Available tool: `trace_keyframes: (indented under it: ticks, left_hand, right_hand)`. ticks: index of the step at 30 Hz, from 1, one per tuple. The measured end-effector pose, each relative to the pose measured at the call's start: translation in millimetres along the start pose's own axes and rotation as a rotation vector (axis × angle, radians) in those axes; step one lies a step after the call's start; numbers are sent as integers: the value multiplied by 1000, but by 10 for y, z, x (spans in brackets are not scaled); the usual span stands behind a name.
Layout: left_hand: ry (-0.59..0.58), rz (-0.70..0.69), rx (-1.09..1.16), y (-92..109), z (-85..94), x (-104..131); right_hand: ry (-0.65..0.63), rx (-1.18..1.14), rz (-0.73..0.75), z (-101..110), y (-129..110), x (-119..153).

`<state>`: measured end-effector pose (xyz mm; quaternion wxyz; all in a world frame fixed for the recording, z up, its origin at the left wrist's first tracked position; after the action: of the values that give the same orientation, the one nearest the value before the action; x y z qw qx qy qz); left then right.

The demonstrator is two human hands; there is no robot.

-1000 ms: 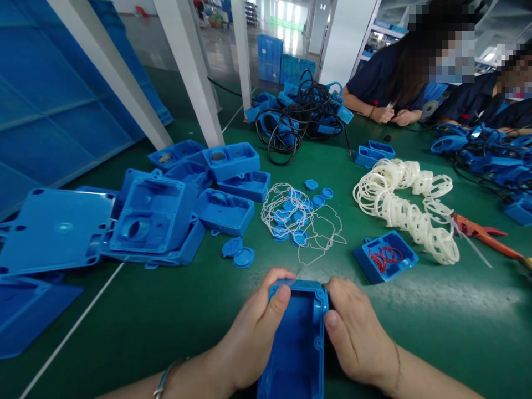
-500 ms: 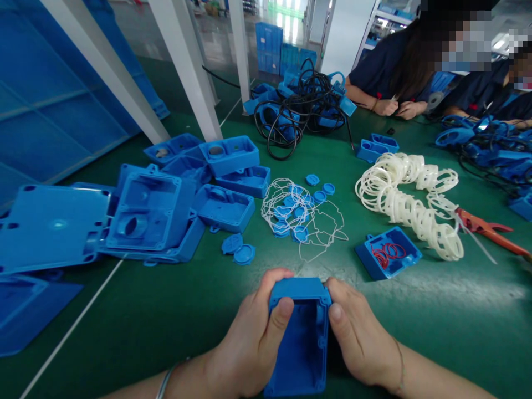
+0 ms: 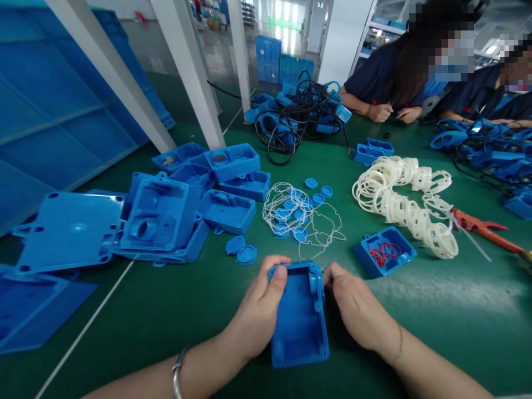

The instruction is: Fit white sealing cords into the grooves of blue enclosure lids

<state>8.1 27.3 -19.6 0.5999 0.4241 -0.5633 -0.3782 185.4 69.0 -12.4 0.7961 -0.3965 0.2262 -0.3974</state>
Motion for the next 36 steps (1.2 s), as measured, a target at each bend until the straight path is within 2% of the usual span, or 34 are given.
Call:
trace_keyframes:
  ticks: [3, 8, 12, 15, 20, 24, 27, 29, 31, 33, 36]
  left_hand:
    - [42, 37, 122, -8, -15, -22]
    - [62, -2, 239, 6, -59, 20]
    - [25, -12, 246, -15, -86, 68]
    - [-5, -53, 232, -21, -78, 83]
    - [-31, -144, 180, 63, -18, 50]
    - [-109, -229, 105, 158, 11, 86]
    - [-148, -314, 41, 202, 31, 169]
    - [-157, -370, -19, 233, 45, 220]
    - [-151, -418, -97, 274, 57, 247]
    - [-136, -419, -225, 306, 60, 242]
    - [-102, -381, -505, 306, 51, 183]
  right_hand:
    - [80, 30, -27, 75, 2, 10]
    - [22, 79, -8, 20, -118, 107]
    - [21, 166, -20, -13, -206, 172]
    - [56, 209, 19, 41, -225, 180]
    - [179, 406, 197, 179, -203, 202]
    - [338, 657, 462, 184, -201, 318]
    - [426, 670, 637, 158, -213, 410]
    - [479, 617, 687, 160, -233, 435]
    - [523, 540, 662, 171, -254, 425]
    - [526, 461, 554, 173, -254, 384]
    - [415, 369, 334, 136, -212, 305]
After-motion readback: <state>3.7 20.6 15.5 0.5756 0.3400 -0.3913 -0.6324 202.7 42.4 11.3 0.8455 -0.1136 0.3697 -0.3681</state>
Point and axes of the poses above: each hand's wrist, its own x-axis away from the middle knuckle, its own z-axis out of the back of the hand, y = z × x, the point moved 3 cm from there along -x, towards the middle knuckle, and after that the axes turned 1 degree about z, right-handed, at the moved point
